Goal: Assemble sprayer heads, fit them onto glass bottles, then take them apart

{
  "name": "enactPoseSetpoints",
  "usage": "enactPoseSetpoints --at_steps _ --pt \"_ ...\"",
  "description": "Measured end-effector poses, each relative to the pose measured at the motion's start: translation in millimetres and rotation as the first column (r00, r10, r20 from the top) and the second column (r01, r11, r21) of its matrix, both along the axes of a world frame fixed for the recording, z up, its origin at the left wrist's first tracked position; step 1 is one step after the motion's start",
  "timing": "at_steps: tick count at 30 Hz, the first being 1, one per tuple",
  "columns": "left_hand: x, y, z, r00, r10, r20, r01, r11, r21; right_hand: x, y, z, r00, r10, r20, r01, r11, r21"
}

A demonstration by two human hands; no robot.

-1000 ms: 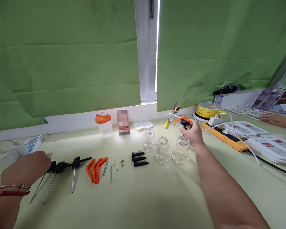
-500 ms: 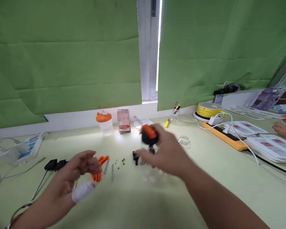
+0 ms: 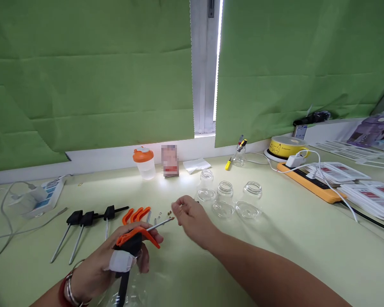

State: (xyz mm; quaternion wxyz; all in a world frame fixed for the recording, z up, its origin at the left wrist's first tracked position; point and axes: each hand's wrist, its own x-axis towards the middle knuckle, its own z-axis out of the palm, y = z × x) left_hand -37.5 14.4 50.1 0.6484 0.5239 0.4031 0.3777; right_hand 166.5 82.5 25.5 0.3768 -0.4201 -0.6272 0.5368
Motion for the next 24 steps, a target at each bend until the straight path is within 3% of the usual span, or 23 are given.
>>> enactPoseSetpoints --at_steps 3,5,9,14,19,24 --pt "-2.7 5.1 -10.5 0.977 -0.045 0.207 0.046 0.999 0.002 1.5 17.5 -14.7 0.990 0.139 -0.025 -0.140 0.934 -0.330" --pt "-2.9 8.4 -15.5 0.963 -0.049 0.266 0.050 0.999 0.004 -0.4 18.9 -20.0 0.973 0.202 -0.113 -0.231 0.879 -0.417" --pt "-6.6 15.7 -21.9 0.933 -0.090 0.349 0.111 0.993 -0.042 -5.5 12.8 -22.2 0.957 0.138 -0.256 -0.236 0.883 -0.406" --pt "-14.6 23.3 -30.6 0.904 -0.057 0.424 0.122 0.984 -0.130 -4.0 15.2 -27.4 0.941 0.165 -0.295 -0.247 0.932 -0.266" --pt "-18.0 27.4 -34.7 0.902 -0.042 0.429 0.122 0.979 -0.161 -4.3 19.8 -32.1 0.955 0.144 -0.260 -0.228 0.916 -0.331" --pt "-18.9 31.2 -34.9 0.903 -0.009 0.429 0.102 0.975 -0.195 -5.5 21.1 -33.3 0.933 0.140 -0.332 -0.252 0.912 -0.323"
